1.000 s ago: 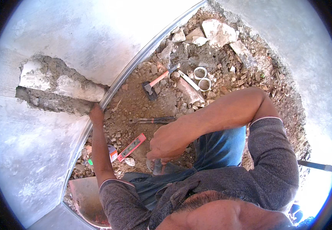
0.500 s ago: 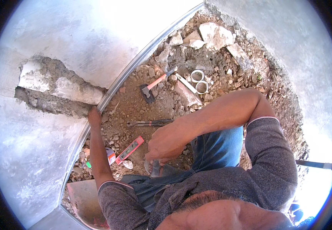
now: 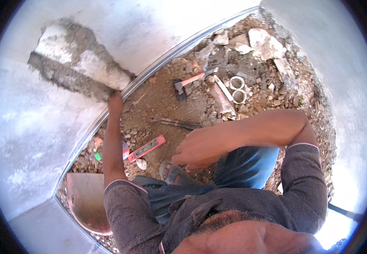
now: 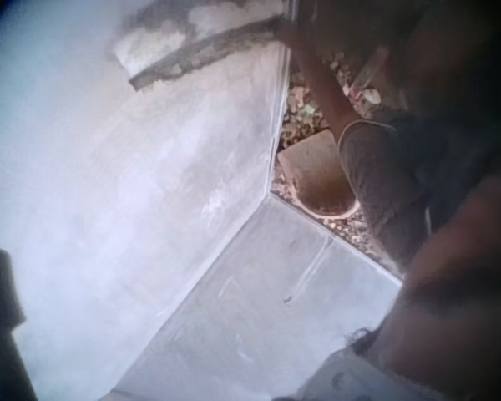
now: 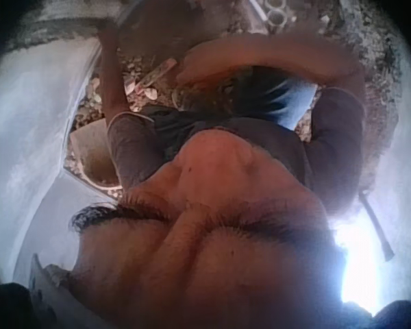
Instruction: The person positions a wire into a groove in a concrete wall by hand, uses pliers to pull and position the wire, and secures the installation into the groove.
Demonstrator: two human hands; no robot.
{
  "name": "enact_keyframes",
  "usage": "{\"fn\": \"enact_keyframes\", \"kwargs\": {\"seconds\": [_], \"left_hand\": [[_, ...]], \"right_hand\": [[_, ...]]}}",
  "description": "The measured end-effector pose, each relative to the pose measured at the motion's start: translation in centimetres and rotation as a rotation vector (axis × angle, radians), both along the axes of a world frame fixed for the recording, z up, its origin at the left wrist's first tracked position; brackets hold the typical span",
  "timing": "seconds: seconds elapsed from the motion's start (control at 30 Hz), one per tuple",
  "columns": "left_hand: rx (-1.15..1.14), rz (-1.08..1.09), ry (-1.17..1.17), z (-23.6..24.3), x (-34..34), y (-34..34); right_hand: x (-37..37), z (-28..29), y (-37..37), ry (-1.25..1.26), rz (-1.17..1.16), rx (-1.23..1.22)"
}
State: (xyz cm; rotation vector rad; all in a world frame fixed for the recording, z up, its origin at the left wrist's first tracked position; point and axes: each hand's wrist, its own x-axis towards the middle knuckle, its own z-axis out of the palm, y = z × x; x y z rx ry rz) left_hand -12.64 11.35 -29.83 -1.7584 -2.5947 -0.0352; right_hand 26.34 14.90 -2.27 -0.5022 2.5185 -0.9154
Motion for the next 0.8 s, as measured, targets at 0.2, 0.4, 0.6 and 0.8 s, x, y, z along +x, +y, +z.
{"fn": "enact_keyframes", "kwargs": {"seconds": [0.2, 0.4, 0.6, 0.8], "left_hand": [[0.093, -0.037, 0.06, -0.7, -0.9, -0.9], [-0.113, 0.038, 0.05, 0.9, 2.8, 1.2], [-0.059, -0.039, -0.011, 0.1, 0.6, 0.5], [0.033, -0.101, -0.013, -1.4, -1.1, 0.3]], "right_hand": [[0.1, 0.0, 0.2, 0.015, 0.029, -0.021], [0.6, -0.1, 0.8, 0.017, -0.007, -0.031], [0.5, 0.1, 0.7, -0.006, 0.014, -0.039], [-0.3, -0.4, 0.1, -0.023, 0.022, -0.044]]}}
